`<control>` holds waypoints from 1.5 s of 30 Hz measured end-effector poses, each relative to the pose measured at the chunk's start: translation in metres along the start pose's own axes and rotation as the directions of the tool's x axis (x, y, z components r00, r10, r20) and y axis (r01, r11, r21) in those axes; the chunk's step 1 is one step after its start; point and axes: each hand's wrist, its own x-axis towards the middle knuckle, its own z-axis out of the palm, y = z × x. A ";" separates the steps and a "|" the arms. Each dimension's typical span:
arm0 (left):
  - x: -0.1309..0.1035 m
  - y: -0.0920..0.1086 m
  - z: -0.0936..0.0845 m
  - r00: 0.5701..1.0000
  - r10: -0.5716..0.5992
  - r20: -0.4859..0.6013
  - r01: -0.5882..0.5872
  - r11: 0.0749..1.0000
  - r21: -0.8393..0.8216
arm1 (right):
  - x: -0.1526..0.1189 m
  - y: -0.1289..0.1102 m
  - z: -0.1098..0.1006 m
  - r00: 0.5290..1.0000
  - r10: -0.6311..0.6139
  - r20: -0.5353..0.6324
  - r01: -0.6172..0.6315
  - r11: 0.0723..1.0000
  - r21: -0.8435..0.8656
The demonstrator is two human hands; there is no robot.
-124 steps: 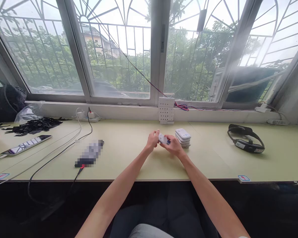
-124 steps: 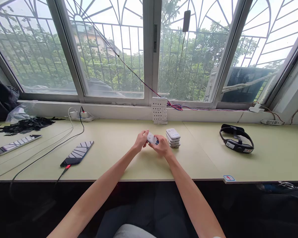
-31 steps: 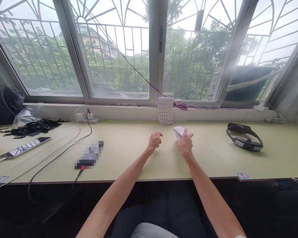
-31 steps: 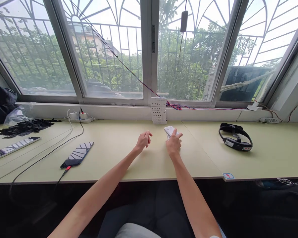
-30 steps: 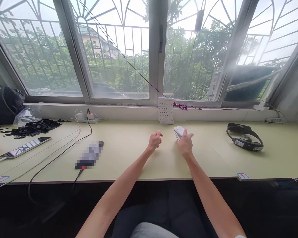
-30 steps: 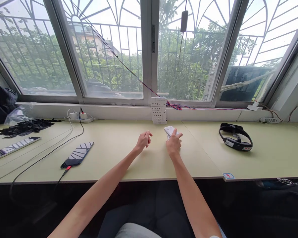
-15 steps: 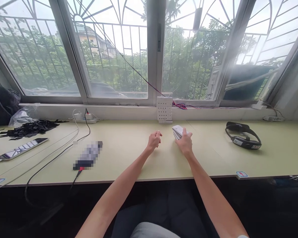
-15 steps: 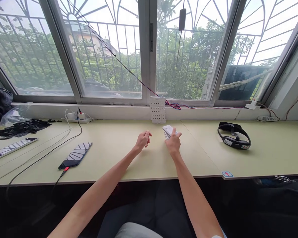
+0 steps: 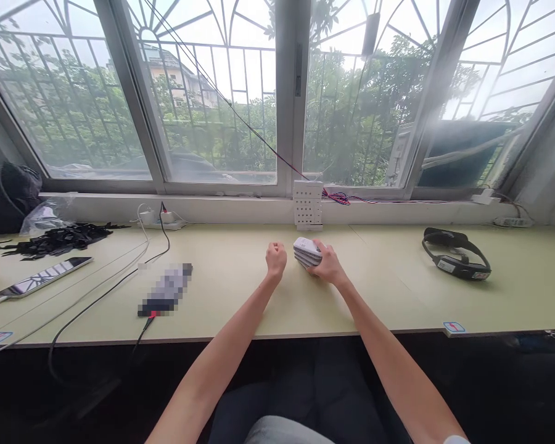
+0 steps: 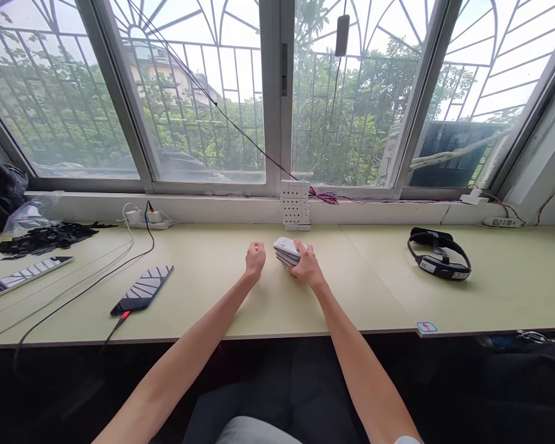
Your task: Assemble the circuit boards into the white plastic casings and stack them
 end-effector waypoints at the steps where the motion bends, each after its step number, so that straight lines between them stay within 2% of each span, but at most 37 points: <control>1: 0.002 -0.001 0.000 1.000 -0.022 0.002 0.022 0.999 -0.032 | 0.002 0.000 0.001 0.998 -0.061 0.035 0.060 0.998 0.029; 3: 0.004 -0.003 0.001 0.998 -0.050 0.043 0.055 0.991 -0.119 | 0.007 0.001 0.001 0.980 -0.173 0.102 0.161 0.981 0.112; 5: 0.005 -0.004 0.002 0.989 -0.074 0.130 0.102 0.969 -0.224 | 0.011 0.000 0.001 0.959 -0.239 0.155 0.206 0.958 0.201; 7: 0.004 -0.004 0.004 0.973 -0.090 0.212 0.153 0.940 -0.304 | 0.013 -0.001 0.000 0.949 -0.258 0.184 0.205 0.942 0.265; 10: 0.002 -0.003 0.005 0.961 -0.086 0.262 0.179 0.917 -0.357 | 0.011 0.001 -0.001 0.949 -0.264 0.172 0.200 0.925 0.322; 18: 0.003 -0.005 0.005 0.966 -0.071 0.249 0.148 0.940 -0.307 | 0.002 0.009 0.010 0.974 -0.223 0.034 0.197 0.914 0.356; 22: 0.004 -0.007 0.006 0.974 -0.058 0.220 0.120 0.952 -0.282 | 0.001 0.010 0.012 0.972 -0.233 0.008 0.217 0.914 0.342; 26: 0.002 -0.005 0.006 0.970 -0.066 0.235 0.134 0.948 -0.287 | 0.001 0.011 0.015 0.974 -0.226 -0.011 0.216 0.914 0.344; 31: -0.004 -0.003 0.008 0.953 0.044 0.300 0.067 0.933 -0.352 | 0.001 0.011 0.023 0.978 -0.207 -0.020 0.200 0.908 0.368; 36: -0.006 -0.003 0.007 0.963 0.076 0.258 0.009 0.949 -0.314 | -0.001 0.011 0.035 0.982 -0.184 -0.046 0.187 0.893 0.408; 41: -0.007 -0.003 0.006 0.959 0.096 0.266 -0.020 0.961 -0.276 | 0.001 0.014 0.043 0.983 -0.162 -0.083 0.182 0.900 0.397; 45: -0.005 -0.005 0.006 0.950 0.158 0.271 -0.089 0.965 -0.248 | 0.004 0.017 0.045 0.984 -0.145 -0.103 0.174 0.907 0.384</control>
